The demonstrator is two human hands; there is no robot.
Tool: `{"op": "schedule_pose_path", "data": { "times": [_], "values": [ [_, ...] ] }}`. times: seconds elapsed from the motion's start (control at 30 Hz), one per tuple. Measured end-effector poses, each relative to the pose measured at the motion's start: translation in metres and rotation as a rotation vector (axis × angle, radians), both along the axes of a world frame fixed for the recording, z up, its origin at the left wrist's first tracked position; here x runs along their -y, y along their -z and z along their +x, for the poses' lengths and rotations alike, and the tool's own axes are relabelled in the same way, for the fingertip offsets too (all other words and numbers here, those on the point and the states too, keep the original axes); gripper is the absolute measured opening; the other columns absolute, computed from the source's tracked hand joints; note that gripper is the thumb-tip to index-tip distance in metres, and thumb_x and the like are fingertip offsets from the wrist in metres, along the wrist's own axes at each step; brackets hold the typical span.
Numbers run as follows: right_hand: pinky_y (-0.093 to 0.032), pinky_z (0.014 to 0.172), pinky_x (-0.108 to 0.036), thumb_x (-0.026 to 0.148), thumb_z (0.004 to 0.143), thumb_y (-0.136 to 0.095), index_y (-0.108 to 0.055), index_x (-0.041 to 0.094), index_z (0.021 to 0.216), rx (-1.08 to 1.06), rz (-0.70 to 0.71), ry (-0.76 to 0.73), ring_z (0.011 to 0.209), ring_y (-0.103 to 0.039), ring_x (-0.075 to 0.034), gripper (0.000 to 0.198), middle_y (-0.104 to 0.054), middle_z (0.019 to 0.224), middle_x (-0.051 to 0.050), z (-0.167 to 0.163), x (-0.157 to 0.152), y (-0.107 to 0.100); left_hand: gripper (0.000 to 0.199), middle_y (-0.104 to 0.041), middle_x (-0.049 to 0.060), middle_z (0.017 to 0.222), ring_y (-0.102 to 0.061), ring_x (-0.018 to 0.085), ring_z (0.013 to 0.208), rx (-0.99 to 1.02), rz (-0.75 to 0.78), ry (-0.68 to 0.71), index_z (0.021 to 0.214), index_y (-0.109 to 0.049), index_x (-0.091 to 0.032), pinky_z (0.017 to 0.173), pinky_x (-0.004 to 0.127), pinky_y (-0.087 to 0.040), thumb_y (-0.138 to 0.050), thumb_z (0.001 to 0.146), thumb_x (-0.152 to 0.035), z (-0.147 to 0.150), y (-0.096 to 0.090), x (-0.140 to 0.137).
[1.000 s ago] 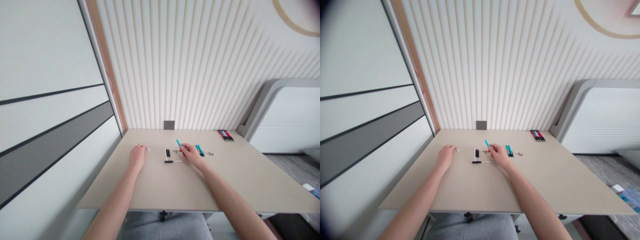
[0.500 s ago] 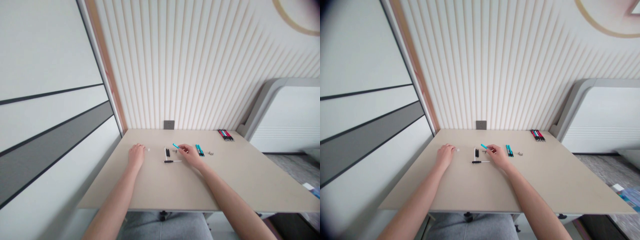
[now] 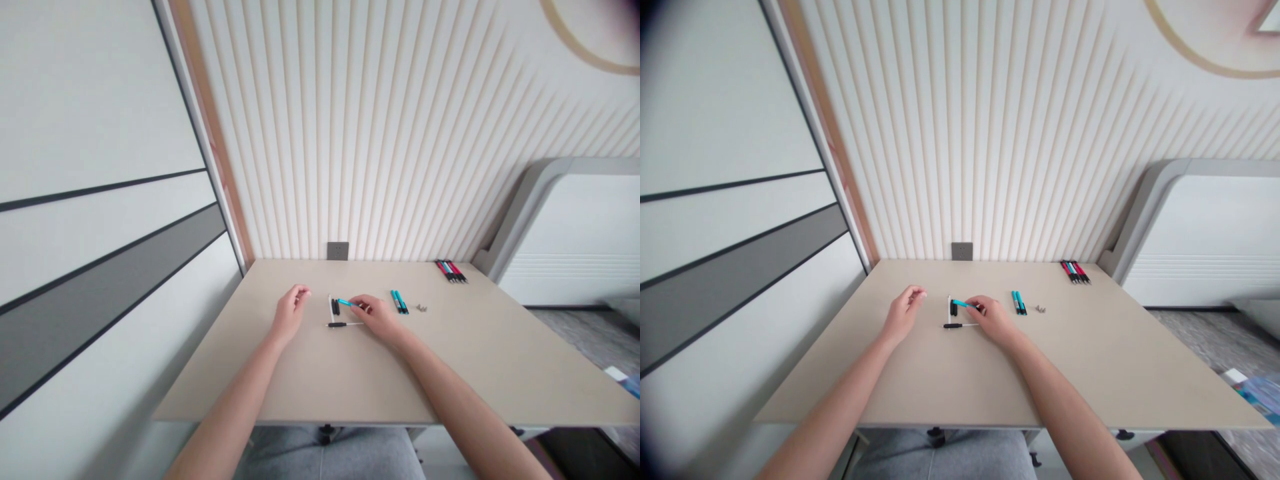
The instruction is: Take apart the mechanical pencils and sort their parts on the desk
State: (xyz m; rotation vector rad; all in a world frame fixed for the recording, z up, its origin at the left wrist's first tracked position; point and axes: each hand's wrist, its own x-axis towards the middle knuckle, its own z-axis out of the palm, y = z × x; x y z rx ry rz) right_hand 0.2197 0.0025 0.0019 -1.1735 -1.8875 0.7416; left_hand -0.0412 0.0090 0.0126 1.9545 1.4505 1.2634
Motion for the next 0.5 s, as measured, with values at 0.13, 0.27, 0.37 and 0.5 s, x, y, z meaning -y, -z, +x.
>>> {"op": "schedule_pose_path", "data": {
  "times": [0.13, 0.27, 0.37, 0.5],
  "values": [
    [-0.044, 0.064, -0.029, 0.038, 0.087, -0.055, -0.071, 0.025, 0.102, 0.012, 0.028, -0.035, 0.072, -0.059, -0.018, 0.025, -0.071, 0.092, -0.005, -0.003, 0.002, -0.001, 0.024, -0.068, 0.002, 0.086, -0.06, 0.014, 0.071, 0.026, -0.058, 0.201, 0.096, -0.057, -0.019, 0.071, 0.025, -0.047, -0.04, 0.096, -0.036, 0.018, -0.001, 0.011],
    [-0.044, 0.066, -0.029, 0.038, 0.088, -0.055, -0.07, 0.024, 0.104, 0.046, 0.059, -0.069, 0.075, -0.059, -0.017, 0.026, -0.07, 0.093, -0.005, -0.005, 0.003, -0.001, 0.022, -0.066, 0.003, 0.084, -0.06, 0.015, 0.076, -0.092, -0.016, 0.274, 0.093, -0.06, -0.018, 0.072, 0.026, -0.046, -0.046, 0.094, -0.035, 0.025, 0.001, 0.015],
    [-0.045, 0.069, -0.028, 0.036, 0.089, -0.056, -0.07, 0.023, 0.102, 0.074, 0.086, -0.097, 0.074, -0.059, -0.016, 0.024, -0.07, 0.091, -0.005, -0.006, 0.005, -0.002, 0.018, -0.066, 0.003, 0.085, -0.06, 0.016, 0.08, -0.116, 0.012, 0.301, 0.094, -0.061, -0.018, 0.073, 0.026, -0.045, -0.051, 0.092, -0.033, 0.026, 0.005, 0.014],
    [-0.045, 0.068, -0.027, 0.033, 0.089, -0.057, -0.069, 0.022, 0.1, 0.089, 0.109, -0.119, 0.073, -0.058, -0.015, 0.02, -0.069, 0.09, -0.004, -0.008, 0.006, -0.001, 0.013, -0.064, 0.001, 0.08, -0.058, 0.014, 0.074, -0.148, 0.022, 0.287, 0.09, -0.061, -0.019, 0.07, 0.025, -0.044, -0.056, 0.09, -0.03, 0.025, 0.008, 0.013]
  ]
}}
